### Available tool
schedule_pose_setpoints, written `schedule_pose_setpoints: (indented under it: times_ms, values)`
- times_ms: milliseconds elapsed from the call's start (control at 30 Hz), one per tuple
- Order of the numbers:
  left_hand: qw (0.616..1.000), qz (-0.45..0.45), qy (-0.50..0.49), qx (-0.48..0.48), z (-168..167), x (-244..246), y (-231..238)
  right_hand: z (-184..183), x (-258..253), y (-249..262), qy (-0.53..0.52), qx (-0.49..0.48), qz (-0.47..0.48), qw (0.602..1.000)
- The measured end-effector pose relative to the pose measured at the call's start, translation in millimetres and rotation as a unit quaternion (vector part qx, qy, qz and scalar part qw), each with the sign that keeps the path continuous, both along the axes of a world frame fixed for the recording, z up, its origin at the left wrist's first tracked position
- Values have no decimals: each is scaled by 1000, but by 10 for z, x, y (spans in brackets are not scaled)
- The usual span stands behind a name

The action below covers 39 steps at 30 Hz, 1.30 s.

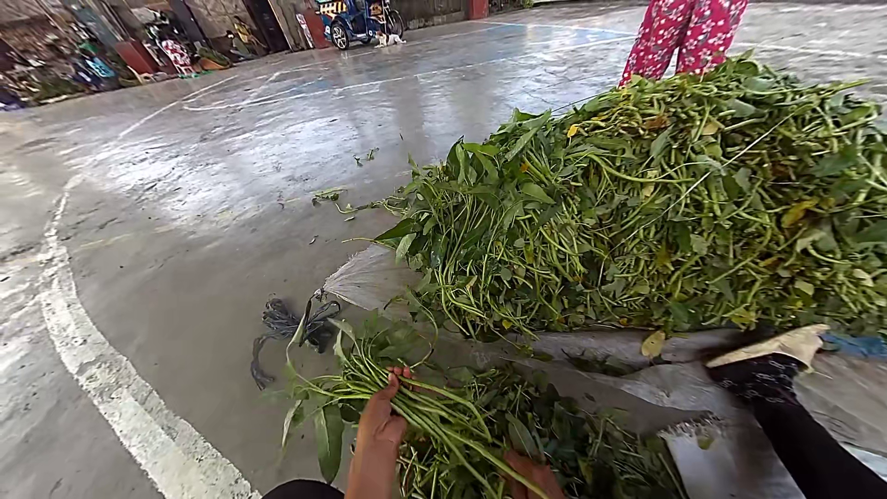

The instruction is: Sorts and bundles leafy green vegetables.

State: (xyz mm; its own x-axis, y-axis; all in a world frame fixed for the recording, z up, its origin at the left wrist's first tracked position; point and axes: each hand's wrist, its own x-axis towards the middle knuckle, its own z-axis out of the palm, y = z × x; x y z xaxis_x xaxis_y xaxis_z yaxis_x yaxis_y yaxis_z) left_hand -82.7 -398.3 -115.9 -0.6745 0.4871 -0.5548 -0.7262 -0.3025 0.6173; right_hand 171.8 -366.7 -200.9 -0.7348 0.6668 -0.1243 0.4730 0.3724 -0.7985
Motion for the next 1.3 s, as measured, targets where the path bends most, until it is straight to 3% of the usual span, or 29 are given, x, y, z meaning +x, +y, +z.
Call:
schedule_pose_setpoints:
  times_ms: [100, 200, 267, 400, 500, 600, 700, 833, 867, 933, 1000, 1067, 1200, 1267, 1300]
  values:
    - [999, 13, 25, 44, 37, -107, -39, -95, 41, -33, 79, 33, -59, 995]
    - [999, 6, 11, 39, 44, -7, -28, -46, -108, -3, 176, 43, 2, 983]
    - [999, -7, -19, 30, 50, 64, -4, 39, -273, -7, 174, 64, 38, 982]
    - [998, -10, -65, 22, 60, 109, 20, 96, -501, -22, 148, 204, -18, 967]
    - [998, -7, -66, 11, 27, 96, 18, -5, -498, 50, 174, 220, -33, 959]
    - [999, 5, -46, 12, 11, 44, 6, -42, -344, 71, 132, 158, -53, 977]
    - [998, 42, -34, 24, 51, -86, -29, -121, -101, 108, 133, 23, -66, 989]
    - [998, 45, -35, 34, 90, -73, -8, -35, 50, 137, 203, -250, 47, 946]
    - [998, 37, -37, 34, 90, -58, -6, -22, 42, 129, 199, -260, 92, 940]
    - [998, 23, -42, 33, 87, -28, -9, 43, -2, 109, 154, -160, 163, 961]
    - [998, 11, -50, 36, 73, 7, -1, 70, -31, 80, 110, -45, 176, 977]
    - [996, 10, -69, 50, 60, 0, 2, -95, 5, 65, 156, -12, 156, 975]
    - [991, 1, -91, 95, 116, -63, -32, -385, 98, 11, 300, -205, 22, 931]
    - [990, -4, -98, 100, 129, -40, -27, -380, 60, -34, 294, -320, -40, 900]
    - [989, -11, -101, 103, 127, -16, -17, -349, 32, -47, 280, -380, -27, 881]
